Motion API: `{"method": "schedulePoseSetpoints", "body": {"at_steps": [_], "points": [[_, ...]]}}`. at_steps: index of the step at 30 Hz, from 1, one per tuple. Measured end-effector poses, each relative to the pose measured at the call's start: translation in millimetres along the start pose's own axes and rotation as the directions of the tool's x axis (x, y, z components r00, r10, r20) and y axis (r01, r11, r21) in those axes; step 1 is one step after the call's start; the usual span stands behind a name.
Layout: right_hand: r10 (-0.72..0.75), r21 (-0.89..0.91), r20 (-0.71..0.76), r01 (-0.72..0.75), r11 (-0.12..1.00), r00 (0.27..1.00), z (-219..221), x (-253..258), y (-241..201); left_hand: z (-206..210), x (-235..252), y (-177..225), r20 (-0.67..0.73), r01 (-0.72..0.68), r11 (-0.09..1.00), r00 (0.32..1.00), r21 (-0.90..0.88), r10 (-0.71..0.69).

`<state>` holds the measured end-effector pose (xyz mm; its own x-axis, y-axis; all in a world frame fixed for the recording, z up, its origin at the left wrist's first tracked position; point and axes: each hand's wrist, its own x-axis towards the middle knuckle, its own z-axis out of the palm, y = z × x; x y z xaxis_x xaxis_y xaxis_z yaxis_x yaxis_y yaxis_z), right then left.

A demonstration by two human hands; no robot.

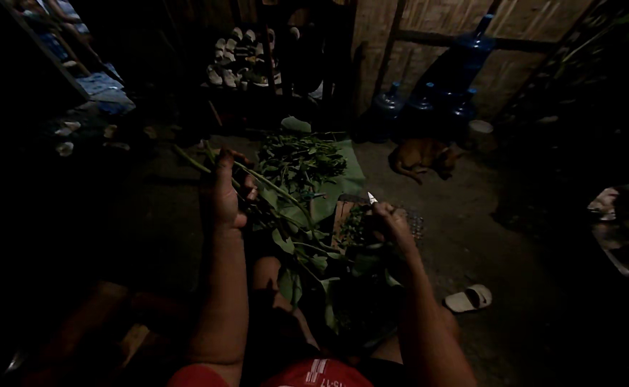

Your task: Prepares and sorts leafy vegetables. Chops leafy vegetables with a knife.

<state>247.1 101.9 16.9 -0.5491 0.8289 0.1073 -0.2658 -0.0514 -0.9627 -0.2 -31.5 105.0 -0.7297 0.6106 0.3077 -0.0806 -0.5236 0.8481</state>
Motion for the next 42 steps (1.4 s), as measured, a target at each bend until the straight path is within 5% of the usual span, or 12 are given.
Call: {"method": "schedulePoseSetpoints", "body": {"at_steps": [3,7,10,16,20,24,27,30,33,38,42], "points": [[-0.022,-0.369,0.169,0.084,0.926,0.985,27,-2,-8,7,-3,-3,-0.005,0.018,1.000,1.000,-0.003,-0.018],[-0.081,-0.761,0.313,0.301,0.574,0.946,59,-6,-7,14,-7,-9,-0.006,0.006,1.000,1.000,-0.028,-0.006],[-0.154,-0.762,0.388,0.410,0.502,0.909,57,-2,0,13,-4,-9,-0.003,-0.017,1.000,1.000,-0.013,0.017],[0.017,-0.737,0.559,0.487,0.468,0.829,50,-18,-17,2,7,-9,0.009,0.086,0.990,0.996,0.109,-0.088],[-0.075,-0.653,0.664,0.626,0.427,0.744,49,-35,-19,-3,11,-15,0.029,0.151,0.978,0.987,0.146,-0.157],[-0.255,-0.505,0.710,0.727,0.466,0.657,45,-44,-11,-7,16,-30,0.030,0.230,0.963,0.971,0.141,-0.237],[-0.415,-0.305,0.663,0.732,0.610,0.622,31,-56,1,-26,37,-36,-0.131,0.242,0.954,0.966,0.175,-0.221],[-0.356,-0.127,0.364,0.425,0.896,0.861,10,-60,0,-40,46,-27,-0.154,0.157,0.978,0.979,0.140,-0.135],[-0.252,0.172,0.216,0.218,0.961,0.943,-9,-44,-11,-33,40,-22,-0.087,0.129,0.985,0.989,0.119,-0.119],[-0.163,0.019,0.164,0.163,0.987,0.973,-2,-28,-22,-26,40,-14,-0.020,0.126,0.990,0.992,0.061,-0.125],[-0.105,-0.086,0.256,0.131,0.988,0.961,31,-25,-11,-11,32,-13,-0.013,0.148,0.989,0.989,-0.017,-0.149]]}}
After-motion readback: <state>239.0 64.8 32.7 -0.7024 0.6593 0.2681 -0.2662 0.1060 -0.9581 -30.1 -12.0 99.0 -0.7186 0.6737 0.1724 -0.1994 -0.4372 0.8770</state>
